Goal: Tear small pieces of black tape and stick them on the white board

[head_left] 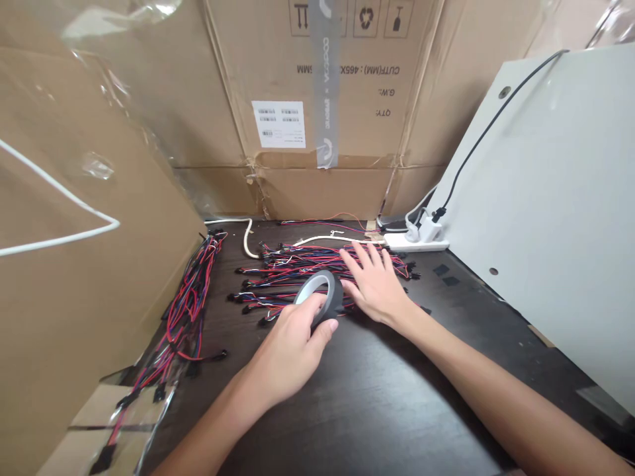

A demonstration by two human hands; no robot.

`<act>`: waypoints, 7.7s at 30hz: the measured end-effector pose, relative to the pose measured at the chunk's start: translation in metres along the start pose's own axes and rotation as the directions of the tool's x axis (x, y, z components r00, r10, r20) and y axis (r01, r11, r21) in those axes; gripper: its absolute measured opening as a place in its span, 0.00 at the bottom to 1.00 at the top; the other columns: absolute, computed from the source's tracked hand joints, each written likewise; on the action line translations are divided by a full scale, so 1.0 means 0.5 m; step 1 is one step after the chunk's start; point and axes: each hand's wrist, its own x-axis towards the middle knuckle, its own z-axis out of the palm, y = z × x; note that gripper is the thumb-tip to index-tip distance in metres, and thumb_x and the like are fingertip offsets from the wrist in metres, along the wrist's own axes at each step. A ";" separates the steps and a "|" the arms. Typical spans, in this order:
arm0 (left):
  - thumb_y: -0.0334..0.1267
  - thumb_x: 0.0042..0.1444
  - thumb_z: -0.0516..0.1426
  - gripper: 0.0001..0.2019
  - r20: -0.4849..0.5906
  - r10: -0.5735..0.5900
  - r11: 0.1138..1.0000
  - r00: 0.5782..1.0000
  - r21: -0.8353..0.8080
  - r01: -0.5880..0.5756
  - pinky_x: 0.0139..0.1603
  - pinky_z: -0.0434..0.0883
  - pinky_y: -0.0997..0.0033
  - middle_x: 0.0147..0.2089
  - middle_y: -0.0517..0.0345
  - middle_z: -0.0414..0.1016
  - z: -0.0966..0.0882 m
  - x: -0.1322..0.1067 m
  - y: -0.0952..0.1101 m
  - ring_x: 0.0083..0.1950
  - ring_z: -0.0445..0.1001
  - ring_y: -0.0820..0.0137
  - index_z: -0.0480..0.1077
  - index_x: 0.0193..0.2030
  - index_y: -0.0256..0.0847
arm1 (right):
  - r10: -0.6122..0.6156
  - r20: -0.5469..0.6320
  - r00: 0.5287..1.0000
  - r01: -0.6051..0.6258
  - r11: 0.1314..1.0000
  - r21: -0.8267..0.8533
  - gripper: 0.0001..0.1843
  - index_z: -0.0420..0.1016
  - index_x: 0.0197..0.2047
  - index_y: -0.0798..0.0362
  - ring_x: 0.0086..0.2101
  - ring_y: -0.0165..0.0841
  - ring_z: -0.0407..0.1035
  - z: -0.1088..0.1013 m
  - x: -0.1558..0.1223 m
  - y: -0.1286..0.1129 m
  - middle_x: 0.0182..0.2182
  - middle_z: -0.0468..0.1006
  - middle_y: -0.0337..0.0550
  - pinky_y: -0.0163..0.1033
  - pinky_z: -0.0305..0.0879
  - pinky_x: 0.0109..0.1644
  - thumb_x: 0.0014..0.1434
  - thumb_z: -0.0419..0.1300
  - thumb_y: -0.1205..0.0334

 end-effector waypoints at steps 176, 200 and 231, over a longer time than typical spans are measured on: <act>0.36 0.58 0.52 0.13 -0.066 0.090 0.924 0.994 0.377 -0.059 0.29 0.49 0.69 0.23 0.61 0.63 0.008 -0.001 0.004 0.26 0.59 0.74 0.63 0.22 0.38 | -0.390 -0.241 0.889 0.443 0.867 0.230 0.19 0.67 0.23 0.57 0.24 0.30 0.53 -0.065 -0.100 -0.080 0.22 0.64 0.43 0.38 0.46 0.27 0.62 0.45 0.77; 0.40 0.60 0.46 0.17 -0.141 0.076 0.928 0.987 0.371 -0.019 0.30 0.49 0.71 0.22 0.58 0.68 -0.015 -0.007 0.006 0.24 0.61 0.74 0.67 0.24 0.38 | 0.115 0.288 0.951 -0.219 0.907 0.360 0.35 0.54 0.68 0.63 0.22 0.30 0.58 -0.147 -0.146 0.297 0.22 0.61 0.35 0.36 0.60 0.30 0.61 0.50 0.56; 0.40 0.60 0.46 0.18 -0.128 0.054 0.906 0.990 0.423 0.005 0.31 0.49 0.71 0.25 0.55 0.73 -0.026 -0.004 0.003 0.26 0.62 0.72 0.72 0.27 0.37 | 0.395 0.463 0.794 -0.246 0.904 -0.350 0.15 0.71 0.46 0.52 0.31 0.47 0.73 -0.138 -0.111 0.329 0.34 0.79 0.53 0.38 0.53 0.27 0.56 0.59 0.55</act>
